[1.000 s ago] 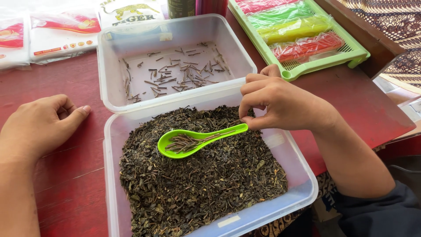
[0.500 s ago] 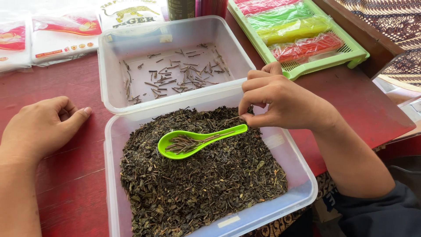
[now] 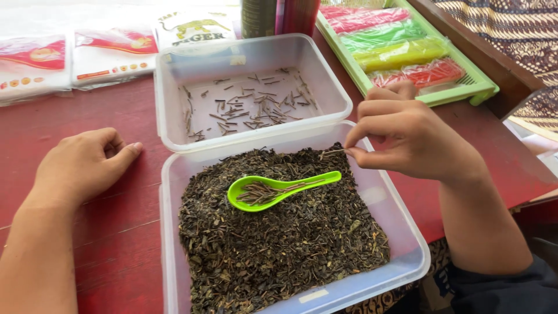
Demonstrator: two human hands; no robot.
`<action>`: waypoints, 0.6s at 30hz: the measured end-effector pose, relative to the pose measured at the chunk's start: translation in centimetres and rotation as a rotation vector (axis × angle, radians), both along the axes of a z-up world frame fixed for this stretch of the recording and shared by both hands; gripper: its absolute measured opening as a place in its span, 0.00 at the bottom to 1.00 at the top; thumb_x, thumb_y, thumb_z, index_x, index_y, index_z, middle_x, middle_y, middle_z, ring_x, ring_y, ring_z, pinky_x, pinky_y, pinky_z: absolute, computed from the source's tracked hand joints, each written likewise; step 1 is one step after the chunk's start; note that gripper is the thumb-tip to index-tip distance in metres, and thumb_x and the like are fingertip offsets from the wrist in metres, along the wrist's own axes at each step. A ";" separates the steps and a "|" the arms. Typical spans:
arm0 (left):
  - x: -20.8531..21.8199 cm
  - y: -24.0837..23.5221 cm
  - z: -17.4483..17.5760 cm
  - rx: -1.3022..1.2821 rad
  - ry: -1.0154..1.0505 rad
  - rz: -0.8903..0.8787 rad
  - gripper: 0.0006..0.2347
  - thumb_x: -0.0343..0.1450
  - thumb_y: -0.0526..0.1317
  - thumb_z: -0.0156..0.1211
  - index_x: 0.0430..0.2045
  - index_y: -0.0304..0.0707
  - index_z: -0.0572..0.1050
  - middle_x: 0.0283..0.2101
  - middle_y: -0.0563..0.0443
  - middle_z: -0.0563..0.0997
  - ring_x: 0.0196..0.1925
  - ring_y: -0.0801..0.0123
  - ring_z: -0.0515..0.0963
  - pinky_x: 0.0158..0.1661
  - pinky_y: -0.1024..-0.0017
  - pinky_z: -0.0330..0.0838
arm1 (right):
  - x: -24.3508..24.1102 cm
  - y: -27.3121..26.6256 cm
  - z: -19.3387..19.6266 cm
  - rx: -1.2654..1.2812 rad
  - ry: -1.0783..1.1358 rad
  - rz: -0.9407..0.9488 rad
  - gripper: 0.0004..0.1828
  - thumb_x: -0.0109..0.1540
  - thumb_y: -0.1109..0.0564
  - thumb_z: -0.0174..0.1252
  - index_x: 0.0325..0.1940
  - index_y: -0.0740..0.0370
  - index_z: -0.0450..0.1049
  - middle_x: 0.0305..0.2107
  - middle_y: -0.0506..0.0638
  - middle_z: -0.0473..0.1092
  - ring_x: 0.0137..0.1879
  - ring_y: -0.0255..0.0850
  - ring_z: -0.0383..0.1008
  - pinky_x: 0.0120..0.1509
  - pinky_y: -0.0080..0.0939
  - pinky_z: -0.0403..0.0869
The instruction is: The person sits on the floor and sorts through a large container of dried herbs, picking out small twigs and debris by hand and placing them into a separate container. They also use a green plastic spoon to scoop and move the herbs within the main container.
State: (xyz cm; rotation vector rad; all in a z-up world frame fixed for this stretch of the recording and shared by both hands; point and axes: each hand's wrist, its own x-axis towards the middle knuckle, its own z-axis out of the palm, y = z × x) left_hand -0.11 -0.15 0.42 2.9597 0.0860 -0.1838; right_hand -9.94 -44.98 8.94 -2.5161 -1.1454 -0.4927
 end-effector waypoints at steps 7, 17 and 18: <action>-0.2 -0.3 0.4 -0.026 0.012 0.014 0.21 0.74 0.60 0.52 0.25 0.42 0.77 0.37 0.47 0.87 0.44 0.51 0.82 0.40 0.55 0.70 | -0.9 -0.1 0.9 0.025 -0.113 -0.057 0.08 0.57 0.64 0.70 0.29 0.54 0.78 0.25 0.39 0.66 0.40 0.40 0.62 0.61 0.46 0.52; -0.2 -0.2 0.4 -0.016 0.005 -0.011 0.21 0.73 0.60 0.51 0.27 0.42 0.77 0.41 0.46 0.86 0.47 0.49 0.82 0.41 0.53 0.71 | -2.3 3.8 4.0 -0.044 -0.114 0.089 0.10 0.61 0.61 0.65 0.28 0.49 0.73 0.24 0.38 0.61 0.36 0.37 0.61 0.54 0.45 0.51; -0.2 -0.2 0.4 -0.017 0.007 -0.015 0.21 0.73 0.60 0.50 0.28 0.42 0.77 0.43 0.46 0.86 0.48 0.50 0.82 0.41 0.52 0.72 | -2.4 4.3 4.3 -0.076 -0.123 0.125 0.11 0.62 0.61 0.63 0.28 0.49 0.72 0.25 0.39 0.60 0.36 0.36 0.61 0.51 0.44 0.50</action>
